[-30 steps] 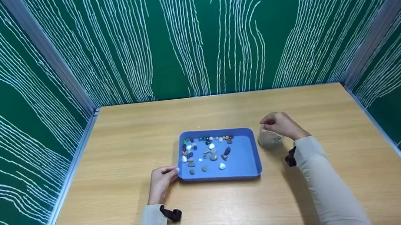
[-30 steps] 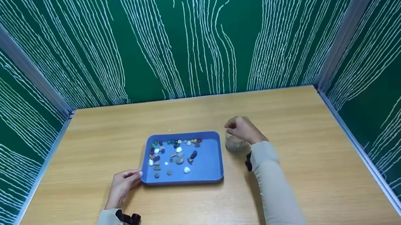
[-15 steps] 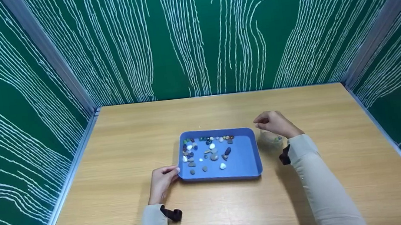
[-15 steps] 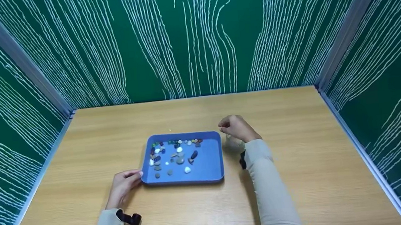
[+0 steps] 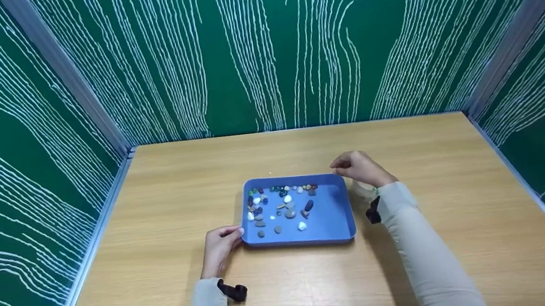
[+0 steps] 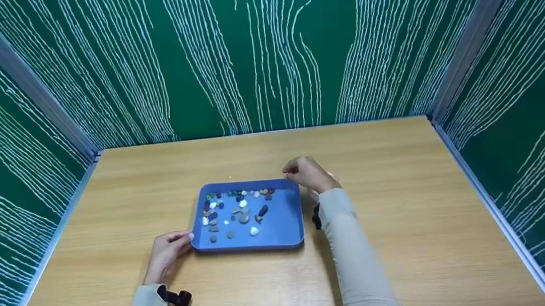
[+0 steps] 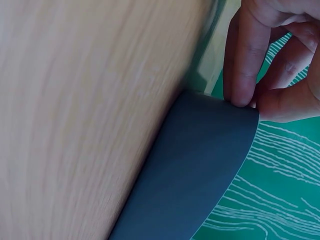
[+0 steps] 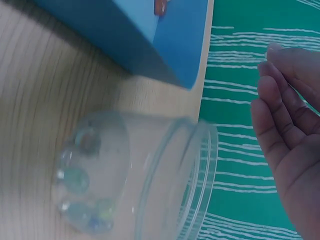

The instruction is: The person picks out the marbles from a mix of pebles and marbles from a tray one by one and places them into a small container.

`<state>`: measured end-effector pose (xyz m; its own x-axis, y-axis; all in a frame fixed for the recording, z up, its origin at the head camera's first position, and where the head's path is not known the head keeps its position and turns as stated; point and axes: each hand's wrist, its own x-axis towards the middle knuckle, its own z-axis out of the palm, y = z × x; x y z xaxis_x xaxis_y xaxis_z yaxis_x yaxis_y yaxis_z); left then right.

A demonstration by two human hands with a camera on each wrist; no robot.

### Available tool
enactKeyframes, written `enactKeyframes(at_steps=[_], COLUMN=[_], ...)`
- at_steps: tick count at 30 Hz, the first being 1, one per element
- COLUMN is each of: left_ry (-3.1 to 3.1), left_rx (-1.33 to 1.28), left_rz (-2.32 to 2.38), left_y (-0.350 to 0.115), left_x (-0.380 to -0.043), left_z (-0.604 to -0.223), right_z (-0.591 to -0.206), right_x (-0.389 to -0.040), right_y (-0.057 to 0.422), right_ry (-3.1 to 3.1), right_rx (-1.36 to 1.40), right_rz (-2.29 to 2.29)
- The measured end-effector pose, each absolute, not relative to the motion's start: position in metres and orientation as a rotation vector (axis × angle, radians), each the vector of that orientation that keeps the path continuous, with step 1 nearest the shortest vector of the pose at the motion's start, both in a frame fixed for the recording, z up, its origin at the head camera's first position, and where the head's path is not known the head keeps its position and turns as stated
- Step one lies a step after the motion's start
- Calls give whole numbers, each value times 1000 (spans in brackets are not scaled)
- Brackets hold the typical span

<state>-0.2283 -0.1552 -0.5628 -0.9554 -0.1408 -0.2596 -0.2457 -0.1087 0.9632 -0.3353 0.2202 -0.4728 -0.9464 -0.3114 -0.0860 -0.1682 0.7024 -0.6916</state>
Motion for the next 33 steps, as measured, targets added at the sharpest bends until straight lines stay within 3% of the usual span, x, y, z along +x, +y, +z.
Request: enactKeyframes(at_steps=[33], left_ry=[2024], left_rx=[-450], left_rz=[2261], left_y=[-155], left_x=[-229], left_z=[-563], right_z=[-481], right_x=[-348], right_y=[142], right_ry=[2584], right_rx=[-484], right_rz=[-1089])
